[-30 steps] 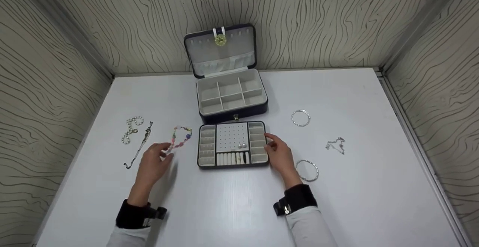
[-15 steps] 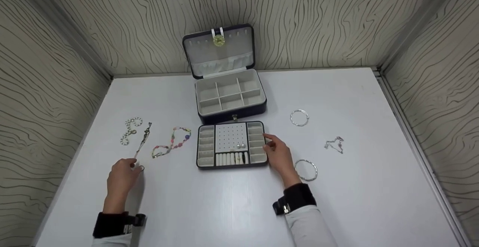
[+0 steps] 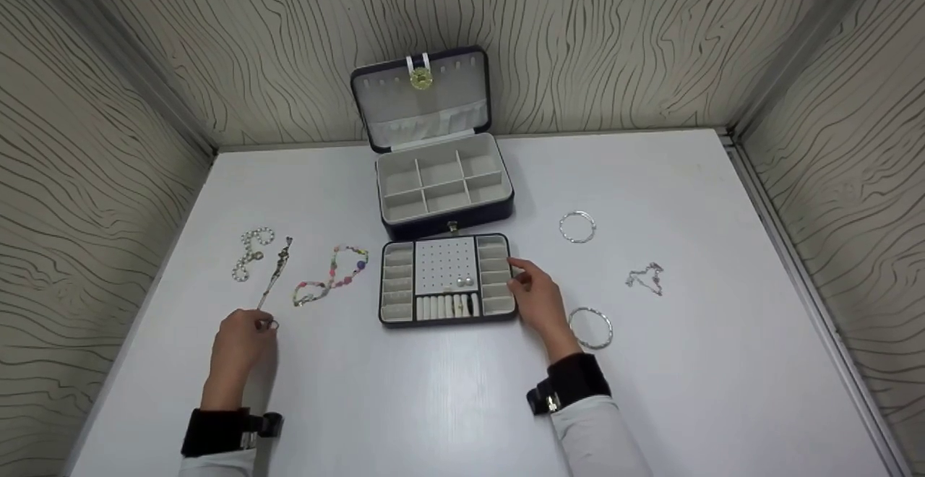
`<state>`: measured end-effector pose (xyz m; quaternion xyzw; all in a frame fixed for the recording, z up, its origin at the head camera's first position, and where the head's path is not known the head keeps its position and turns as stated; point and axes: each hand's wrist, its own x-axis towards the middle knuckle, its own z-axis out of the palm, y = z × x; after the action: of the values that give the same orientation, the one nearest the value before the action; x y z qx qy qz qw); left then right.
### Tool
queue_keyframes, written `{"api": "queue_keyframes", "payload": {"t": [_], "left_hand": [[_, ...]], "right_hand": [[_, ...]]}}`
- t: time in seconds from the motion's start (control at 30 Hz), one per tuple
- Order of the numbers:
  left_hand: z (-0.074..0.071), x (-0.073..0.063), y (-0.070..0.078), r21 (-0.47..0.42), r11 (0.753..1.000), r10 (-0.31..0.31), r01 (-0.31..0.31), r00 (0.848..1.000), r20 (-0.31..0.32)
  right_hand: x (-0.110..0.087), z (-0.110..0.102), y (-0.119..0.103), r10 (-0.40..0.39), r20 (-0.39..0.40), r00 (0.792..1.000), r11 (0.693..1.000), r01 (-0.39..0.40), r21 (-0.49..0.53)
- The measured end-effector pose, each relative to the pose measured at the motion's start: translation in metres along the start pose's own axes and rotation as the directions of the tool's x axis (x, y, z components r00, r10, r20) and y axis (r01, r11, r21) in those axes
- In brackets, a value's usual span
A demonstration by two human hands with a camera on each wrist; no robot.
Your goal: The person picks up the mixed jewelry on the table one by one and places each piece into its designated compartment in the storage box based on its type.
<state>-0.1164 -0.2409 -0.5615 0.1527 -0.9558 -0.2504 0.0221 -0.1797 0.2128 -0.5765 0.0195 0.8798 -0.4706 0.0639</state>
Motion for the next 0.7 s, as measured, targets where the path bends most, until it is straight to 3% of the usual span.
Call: {"api": "queue_keyframes", "payload": {"t": [0.17,0.43,0.7], "left_hand": [[-0.0012,-0.0002,-0.0006,-0.019,1.0,-0.014,0.014,1.0,0.0],[-0.002,-0.0018,0.0,0.018,1.0,0.023,-0.022,1.0,-0.012],[-0.0013,-0.0006,0.0008,0.044,0.999,0.015,-0.015,1.0,0.011]], "right_hand": [[0.0002,0.0006,0.0002,0.0,-0.001,1.0,1.0,0.0,0.007],[-0.0004,-0.0001,-0.0001,0.02,0.013,1.0,1.0,-0.02,-0.002],[-0.0003,-0.0001,0.0002,0.023,0.009,1.0,1.0,-0.023,-0.001]]}}
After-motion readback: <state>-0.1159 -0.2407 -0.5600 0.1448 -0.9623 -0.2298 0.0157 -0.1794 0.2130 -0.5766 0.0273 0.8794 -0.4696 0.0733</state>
